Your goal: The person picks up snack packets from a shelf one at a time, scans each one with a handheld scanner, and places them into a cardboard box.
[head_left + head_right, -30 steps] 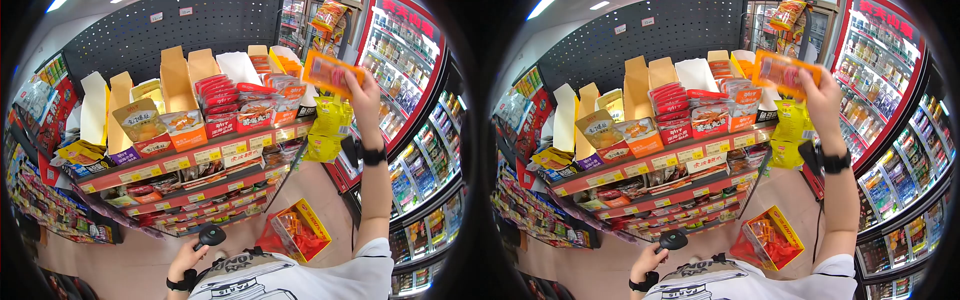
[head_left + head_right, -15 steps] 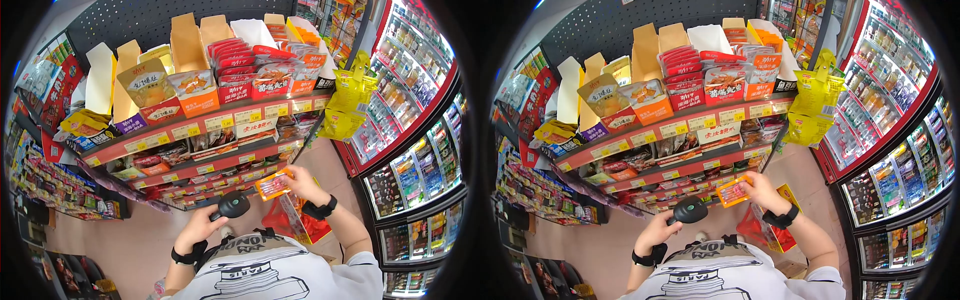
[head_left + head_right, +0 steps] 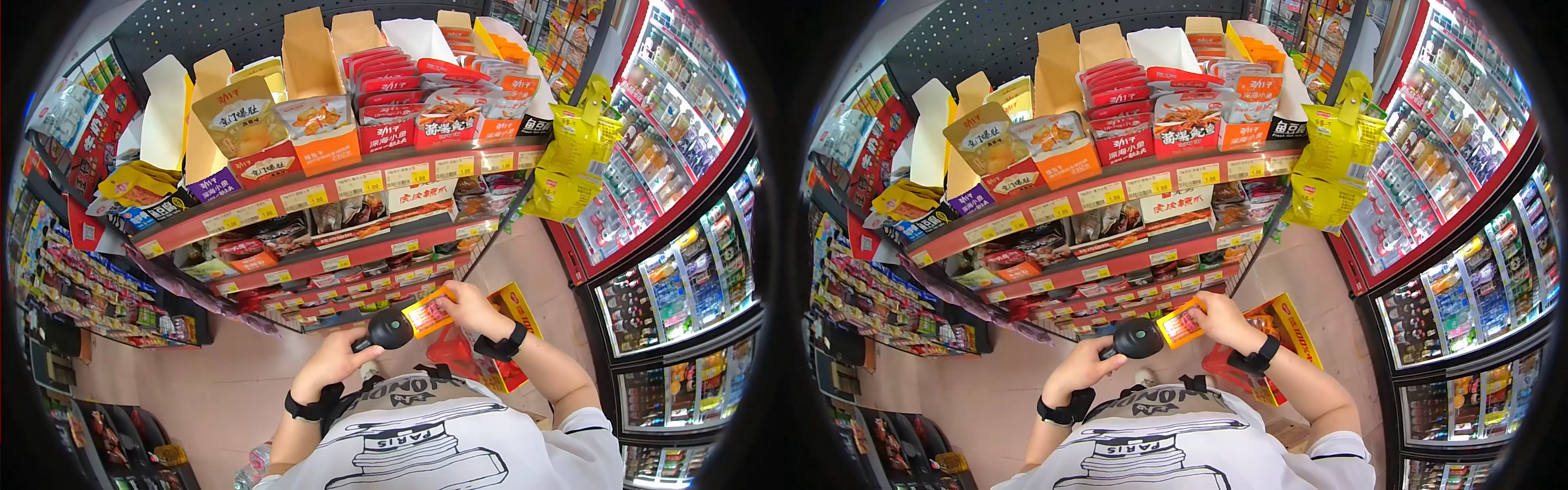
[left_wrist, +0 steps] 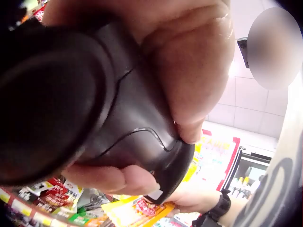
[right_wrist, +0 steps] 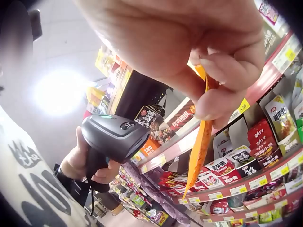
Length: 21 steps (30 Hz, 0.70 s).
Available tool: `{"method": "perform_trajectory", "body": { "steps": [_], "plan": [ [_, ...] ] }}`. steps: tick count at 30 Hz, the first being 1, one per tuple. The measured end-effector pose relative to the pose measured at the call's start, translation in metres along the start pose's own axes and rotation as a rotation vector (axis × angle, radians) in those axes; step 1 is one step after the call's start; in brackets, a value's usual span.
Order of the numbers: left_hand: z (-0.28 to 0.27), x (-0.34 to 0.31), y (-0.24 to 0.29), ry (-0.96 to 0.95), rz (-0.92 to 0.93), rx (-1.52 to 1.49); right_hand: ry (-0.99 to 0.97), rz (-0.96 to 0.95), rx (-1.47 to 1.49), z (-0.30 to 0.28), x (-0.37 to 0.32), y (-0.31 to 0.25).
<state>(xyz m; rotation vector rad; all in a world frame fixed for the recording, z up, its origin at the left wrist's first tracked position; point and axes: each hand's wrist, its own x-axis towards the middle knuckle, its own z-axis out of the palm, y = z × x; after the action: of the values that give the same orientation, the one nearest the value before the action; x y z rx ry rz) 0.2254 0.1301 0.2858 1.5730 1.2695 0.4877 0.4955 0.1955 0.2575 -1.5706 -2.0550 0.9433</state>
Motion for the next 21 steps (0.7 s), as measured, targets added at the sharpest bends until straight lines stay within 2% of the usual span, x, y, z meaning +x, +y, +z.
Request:
{"method": "perform_trajectory", "body": {
  "steps": [2,11,21],
  "plan": [
    [0.000,0.000,-0.001,-0.028,-0.046,0.018,0.016,-0.018,0.019,0.001,-0.001,0.002],
    [0.004,0.001,0.005,0.012,0.005,-0.067,0.015,0.033,0.046,0.003,-0.006,0.011],
    [0.003,0.003,0.005,-0.054,-0.041,-0.050,0.000,0.068,0.110,0.011,-0.004,0.029]
  ]
}}
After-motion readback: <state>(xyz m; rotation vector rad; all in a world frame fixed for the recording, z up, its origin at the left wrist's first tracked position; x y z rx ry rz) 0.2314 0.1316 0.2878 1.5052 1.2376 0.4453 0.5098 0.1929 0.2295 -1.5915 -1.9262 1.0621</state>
